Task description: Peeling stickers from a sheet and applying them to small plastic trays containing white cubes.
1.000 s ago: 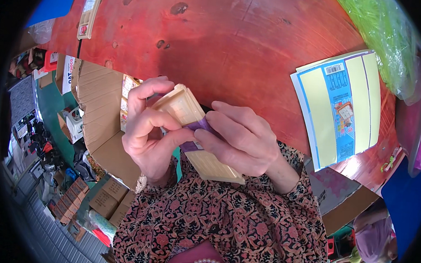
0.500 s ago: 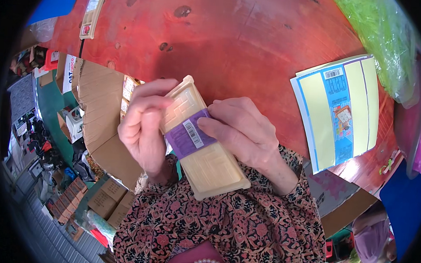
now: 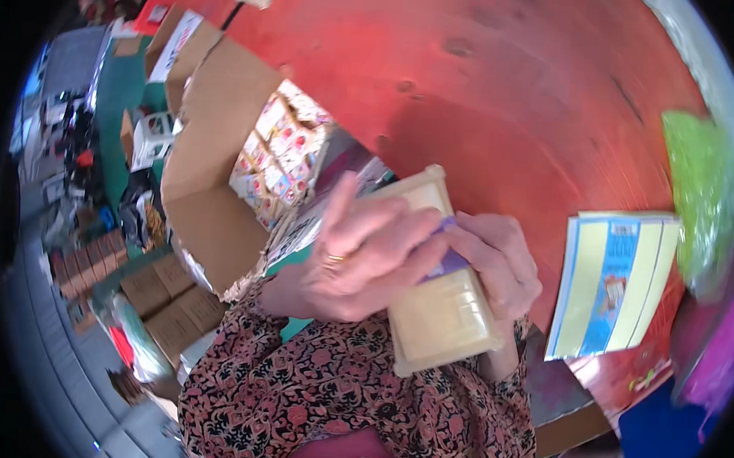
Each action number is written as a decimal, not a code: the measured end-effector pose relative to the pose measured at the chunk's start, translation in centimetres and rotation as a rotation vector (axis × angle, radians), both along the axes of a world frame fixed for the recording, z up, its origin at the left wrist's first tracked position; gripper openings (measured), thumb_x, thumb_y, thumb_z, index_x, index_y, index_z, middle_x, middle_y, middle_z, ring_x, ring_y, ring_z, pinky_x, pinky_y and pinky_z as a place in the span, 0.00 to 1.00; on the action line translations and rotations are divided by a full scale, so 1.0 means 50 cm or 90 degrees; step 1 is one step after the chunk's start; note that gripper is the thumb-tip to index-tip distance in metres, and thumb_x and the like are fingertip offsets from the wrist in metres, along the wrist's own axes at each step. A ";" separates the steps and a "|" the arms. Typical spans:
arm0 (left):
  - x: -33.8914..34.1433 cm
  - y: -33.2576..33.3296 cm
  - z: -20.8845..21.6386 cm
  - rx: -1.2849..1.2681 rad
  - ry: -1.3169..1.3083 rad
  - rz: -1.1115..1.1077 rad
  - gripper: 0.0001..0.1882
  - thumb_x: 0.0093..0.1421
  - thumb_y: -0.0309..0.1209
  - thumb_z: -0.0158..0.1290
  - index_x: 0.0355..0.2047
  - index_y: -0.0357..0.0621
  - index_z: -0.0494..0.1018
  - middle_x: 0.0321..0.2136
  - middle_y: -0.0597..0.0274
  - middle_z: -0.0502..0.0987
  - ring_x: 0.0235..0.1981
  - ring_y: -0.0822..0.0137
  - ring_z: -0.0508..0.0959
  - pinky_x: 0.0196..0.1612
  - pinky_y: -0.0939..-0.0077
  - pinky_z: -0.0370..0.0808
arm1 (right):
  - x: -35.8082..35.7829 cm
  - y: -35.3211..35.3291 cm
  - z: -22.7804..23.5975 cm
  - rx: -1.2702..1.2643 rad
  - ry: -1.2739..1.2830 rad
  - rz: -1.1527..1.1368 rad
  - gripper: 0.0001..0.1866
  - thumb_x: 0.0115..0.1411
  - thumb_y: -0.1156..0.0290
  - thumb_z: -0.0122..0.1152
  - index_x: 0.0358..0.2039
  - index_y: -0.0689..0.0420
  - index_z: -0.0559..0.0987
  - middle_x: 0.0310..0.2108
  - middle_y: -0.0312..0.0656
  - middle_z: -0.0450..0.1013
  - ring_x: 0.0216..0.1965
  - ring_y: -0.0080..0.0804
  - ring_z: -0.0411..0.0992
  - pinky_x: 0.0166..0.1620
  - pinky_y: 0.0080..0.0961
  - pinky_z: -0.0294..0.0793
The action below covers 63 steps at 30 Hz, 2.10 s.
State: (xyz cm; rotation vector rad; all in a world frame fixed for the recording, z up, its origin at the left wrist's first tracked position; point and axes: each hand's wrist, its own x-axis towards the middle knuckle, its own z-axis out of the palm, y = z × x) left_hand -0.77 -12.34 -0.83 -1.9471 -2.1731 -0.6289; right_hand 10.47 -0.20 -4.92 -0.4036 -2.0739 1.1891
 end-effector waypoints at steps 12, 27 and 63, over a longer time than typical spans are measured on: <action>-0.039 -0.048 -0.030 0.230 -0.519 -0.057 0.16 0.42 0.28 0.60 0.31 0.31 0.73 0.27 0.53 0.74 0.28 0.58 0.74 0.32 0.68 0.71 | -0.011 -0.038 -0.008 -0.181 -0.050 0.120 0.13 0.47 0.70 0.59 0.32 0.66 0.79 0.21 0.45 0.71 0.23 0.32 0.71 0.25 0.21 0.69; -0.269 -0.596 -0.278 0.130 -0.810 0.900 0.15 0.48 0.20 0.58 0.38 0.32 0.74 0.33 0.55 0.79 0.32 0.68 0.79 0.38 0.75 0.77 | -0.032 -0.032 0.004 -0.178 -0.190 0.107 0.11 0.47 0.83 0.63 0.34 0.65 0.78 0.22 0.40 0.69 0.23 0.25 0.64 0.29 0.16 0.63; -0.275 -0.417 -0.139 -0.044 -0.521 0.711 0.15 0.60 0.30 0.48 0.42 0.29 0.70 0.35 0.56 0.75 0.35 0.67 0.73 0.42 0.76 0.69 | 0.261 0.165 0.047 0.204 -0.404 -0.546 0.18 0.53 0.70 0.59 0.42 0.65 0.73 0.40 0.52 0.69 0.43 0.47 0.66 0.47 0.36 0.65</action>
